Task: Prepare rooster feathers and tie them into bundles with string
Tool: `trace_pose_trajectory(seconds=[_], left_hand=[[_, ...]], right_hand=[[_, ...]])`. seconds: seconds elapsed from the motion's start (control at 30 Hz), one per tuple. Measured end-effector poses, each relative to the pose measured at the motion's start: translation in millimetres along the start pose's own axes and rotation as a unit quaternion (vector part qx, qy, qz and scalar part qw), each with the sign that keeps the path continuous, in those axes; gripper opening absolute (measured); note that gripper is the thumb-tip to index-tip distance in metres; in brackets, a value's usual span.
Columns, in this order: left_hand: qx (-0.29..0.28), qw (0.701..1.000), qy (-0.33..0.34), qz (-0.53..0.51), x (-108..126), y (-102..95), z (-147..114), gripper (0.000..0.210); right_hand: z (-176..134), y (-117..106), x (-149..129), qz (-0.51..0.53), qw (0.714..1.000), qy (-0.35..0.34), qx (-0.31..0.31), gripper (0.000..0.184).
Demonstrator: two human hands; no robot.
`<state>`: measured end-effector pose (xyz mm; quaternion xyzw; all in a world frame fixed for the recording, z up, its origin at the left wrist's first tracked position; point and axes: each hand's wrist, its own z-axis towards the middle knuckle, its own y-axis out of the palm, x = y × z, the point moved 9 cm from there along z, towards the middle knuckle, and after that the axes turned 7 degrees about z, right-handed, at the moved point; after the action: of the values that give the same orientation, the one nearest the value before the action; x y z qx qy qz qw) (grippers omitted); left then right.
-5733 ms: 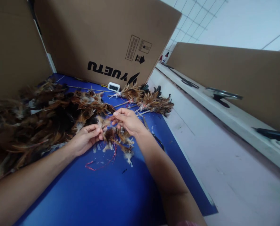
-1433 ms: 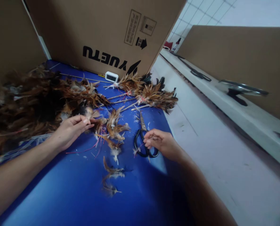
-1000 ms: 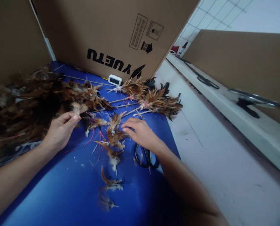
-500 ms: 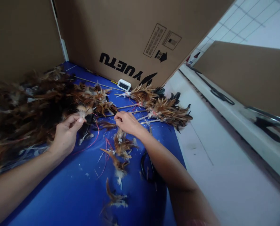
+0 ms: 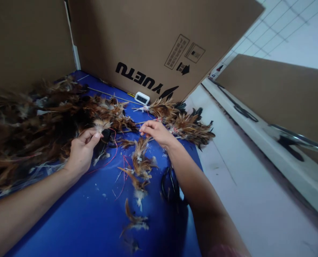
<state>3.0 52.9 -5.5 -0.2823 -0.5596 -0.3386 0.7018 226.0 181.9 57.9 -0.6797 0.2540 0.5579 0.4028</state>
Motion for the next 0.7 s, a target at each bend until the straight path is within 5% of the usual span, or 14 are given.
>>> trace_pose_trajectory(seconds=[0.13, 0.27, 0.5, 0.7], left_hand=[[-0.029, 0.994, -0.042, -0.101, -0.8, 6.8, -3.0, 0.01], [-0.038, 0.991, -0.049, -0.119, 8.3, 8.5, -6.5, 0.013], [-0.015, 0.988, 0.042, -0.145, 35.4, -5.7, 0.5, 0.01], [-0.08, 0.981, -0.004, -0.177, 49.6, -1.9, 0.2, 0.014]], right_hand=[[-28.7, -8.5, 0.4, 0.165, 0.985, 0.039, 0.01, 0.024], [-60.8, -11.9, 3.9, 0.205, 0.977, 0.05, 0.039, 0.031], [-119.3, -18.9, 15.9, 0.164, 0.976, 0.05, 0.132, 0.034], [-160.6, -20.3, 29.8, 0.028, 0.98, 0.045, 0.193, 0.026]])
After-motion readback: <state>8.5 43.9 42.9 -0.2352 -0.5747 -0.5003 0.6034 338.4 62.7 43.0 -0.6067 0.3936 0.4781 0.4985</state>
